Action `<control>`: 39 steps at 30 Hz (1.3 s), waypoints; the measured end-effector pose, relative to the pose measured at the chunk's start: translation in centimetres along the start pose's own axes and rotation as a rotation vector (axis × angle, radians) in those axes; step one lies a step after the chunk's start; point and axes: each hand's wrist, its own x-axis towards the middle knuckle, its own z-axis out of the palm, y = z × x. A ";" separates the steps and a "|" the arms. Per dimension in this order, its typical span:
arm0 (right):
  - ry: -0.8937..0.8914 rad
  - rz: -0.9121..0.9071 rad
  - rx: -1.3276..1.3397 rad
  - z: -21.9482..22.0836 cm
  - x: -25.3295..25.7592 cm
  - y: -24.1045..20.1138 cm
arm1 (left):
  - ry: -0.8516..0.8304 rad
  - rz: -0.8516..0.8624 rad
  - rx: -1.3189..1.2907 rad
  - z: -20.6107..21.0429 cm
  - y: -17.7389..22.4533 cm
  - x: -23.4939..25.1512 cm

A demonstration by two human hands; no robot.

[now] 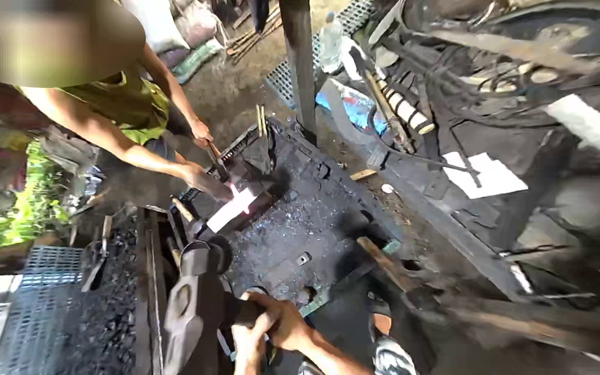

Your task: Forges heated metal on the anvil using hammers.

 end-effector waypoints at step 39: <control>-0.111 0.691 -0.166 1.8 6.0 11.8 | 0.265 -0.605 -0.046 -4.2 -19.1 9.3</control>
